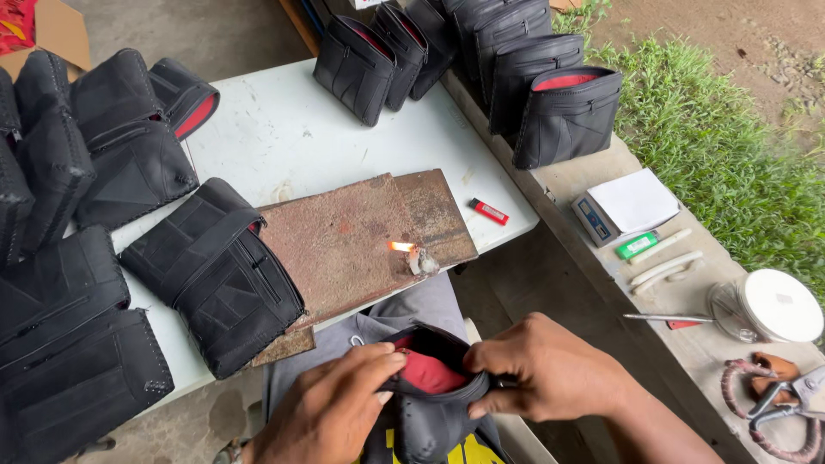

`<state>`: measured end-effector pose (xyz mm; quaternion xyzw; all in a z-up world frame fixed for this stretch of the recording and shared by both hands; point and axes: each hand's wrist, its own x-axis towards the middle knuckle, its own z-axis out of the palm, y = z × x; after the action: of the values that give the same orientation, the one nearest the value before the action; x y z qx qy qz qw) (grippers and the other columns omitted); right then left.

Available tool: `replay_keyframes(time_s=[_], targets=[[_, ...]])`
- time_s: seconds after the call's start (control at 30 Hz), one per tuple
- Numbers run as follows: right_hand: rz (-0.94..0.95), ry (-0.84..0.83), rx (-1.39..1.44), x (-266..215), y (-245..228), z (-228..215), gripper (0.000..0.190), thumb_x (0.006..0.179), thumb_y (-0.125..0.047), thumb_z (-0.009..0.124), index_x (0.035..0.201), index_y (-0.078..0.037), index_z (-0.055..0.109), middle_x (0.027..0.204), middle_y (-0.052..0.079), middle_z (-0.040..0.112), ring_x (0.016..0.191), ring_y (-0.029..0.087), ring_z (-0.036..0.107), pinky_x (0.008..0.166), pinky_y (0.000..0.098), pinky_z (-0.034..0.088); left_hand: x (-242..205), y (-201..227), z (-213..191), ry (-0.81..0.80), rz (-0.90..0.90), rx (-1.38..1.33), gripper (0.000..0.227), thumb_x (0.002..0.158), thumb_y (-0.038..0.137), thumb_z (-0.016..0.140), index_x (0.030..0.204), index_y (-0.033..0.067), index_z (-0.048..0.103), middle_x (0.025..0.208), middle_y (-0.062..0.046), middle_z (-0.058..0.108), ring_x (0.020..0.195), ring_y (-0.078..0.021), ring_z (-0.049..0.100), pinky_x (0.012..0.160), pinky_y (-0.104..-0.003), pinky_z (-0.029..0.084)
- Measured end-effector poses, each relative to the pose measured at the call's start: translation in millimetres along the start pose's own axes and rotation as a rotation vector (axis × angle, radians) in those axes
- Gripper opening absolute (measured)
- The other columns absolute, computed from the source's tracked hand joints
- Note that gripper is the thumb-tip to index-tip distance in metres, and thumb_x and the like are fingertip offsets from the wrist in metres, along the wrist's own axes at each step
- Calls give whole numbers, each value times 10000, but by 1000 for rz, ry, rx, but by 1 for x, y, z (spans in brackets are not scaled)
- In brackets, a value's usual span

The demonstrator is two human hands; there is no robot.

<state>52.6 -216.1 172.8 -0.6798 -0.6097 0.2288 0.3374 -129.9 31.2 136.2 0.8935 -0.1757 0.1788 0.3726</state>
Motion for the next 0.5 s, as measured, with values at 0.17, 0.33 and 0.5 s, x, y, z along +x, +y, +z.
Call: replay_keyframes(time_s=[0.17,0.33,0.5], targets=[[-8,-49,40,-11,-14,13,338,847,-314,885,895,-61,665,679,95,653,645,338,672,525,423,457,8,2,-1,-61,-75,2,398,866,-48,640,1264,-64,640,1222,-233,684,1051,-360,736,875,-394,610],[-48,-70,187,-24,-18,15,363,867,-339,885,915,-43,680,668,101,616,638,322,672,534,413,447,23,-3,2,-54,77,-163,314,941,10,620,1239,-71,677,1196,-208,693,1094,-310,712,928,-362,578],[20,-33,202,-36,-13,-2,384,864,-399,877,887,-69,682,684,78,663,637,267,713,538,379,474,28,-23,-6,-361,-153,-611,260,987,166,670,1102,-44,772,901,-128,711,825,-199,665,754,-309,527]])
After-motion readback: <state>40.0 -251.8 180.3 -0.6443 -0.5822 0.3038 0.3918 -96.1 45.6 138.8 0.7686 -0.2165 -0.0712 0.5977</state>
